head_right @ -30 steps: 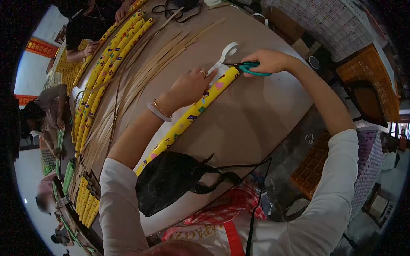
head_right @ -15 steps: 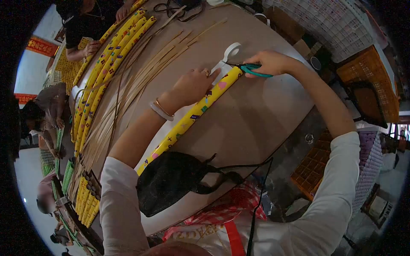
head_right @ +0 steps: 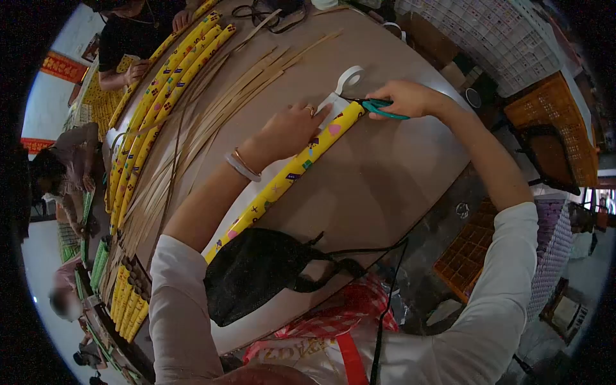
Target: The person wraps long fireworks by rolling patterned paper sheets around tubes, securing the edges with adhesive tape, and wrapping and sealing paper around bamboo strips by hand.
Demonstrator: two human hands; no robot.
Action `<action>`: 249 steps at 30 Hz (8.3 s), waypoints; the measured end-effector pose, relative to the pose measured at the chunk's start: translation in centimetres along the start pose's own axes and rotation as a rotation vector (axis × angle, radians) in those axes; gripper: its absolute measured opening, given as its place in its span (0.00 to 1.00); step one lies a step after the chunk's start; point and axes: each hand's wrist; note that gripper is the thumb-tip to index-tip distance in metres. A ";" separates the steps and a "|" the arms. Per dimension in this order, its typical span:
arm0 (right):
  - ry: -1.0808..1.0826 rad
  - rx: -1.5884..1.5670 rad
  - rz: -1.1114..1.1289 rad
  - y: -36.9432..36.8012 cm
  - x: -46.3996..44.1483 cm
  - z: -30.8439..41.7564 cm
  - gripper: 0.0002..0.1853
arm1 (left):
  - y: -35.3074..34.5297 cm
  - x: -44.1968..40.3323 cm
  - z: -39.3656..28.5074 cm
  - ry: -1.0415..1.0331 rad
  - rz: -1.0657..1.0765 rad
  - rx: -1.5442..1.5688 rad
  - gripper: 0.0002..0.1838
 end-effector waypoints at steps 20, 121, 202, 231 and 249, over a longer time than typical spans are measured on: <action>0.010 0.104 -0.023 -0.4 0.1 0.5 0.25 | 0.1 -0.1 -0.1 0.050 0.057 0.052 0.27; -0.035 0.162 -0.555 -5.8 -0.1 -1.1 0.16 | -4.3 45.5 -19.0 1.616 -0.797 0.210 0.09; 0.366 -0.138 0.061 -14.3 -9.2 31.0 0.13 | -9.2 51.9 -10.4 1.624 -0.804 0.943 0.15; 0.368 -0.056 0.061 -21.2 -14.4 36.8 0.13 | -8.5 51.2 -10.6 1.701 -0.760 0.858 0.14; 0.374 -0.009 0.119 -19.9 -12.6 40.9 0.11 | -9.1 51.6 -10.4 1.615 -0.829 0.979 0.13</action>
Point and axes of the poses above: each hand's wrist, its own x-axis away from the middle knuckle, its own y-axis out of the back of the hand, z = x × y, and after that the axes turned 6 degrees about z, right-handed
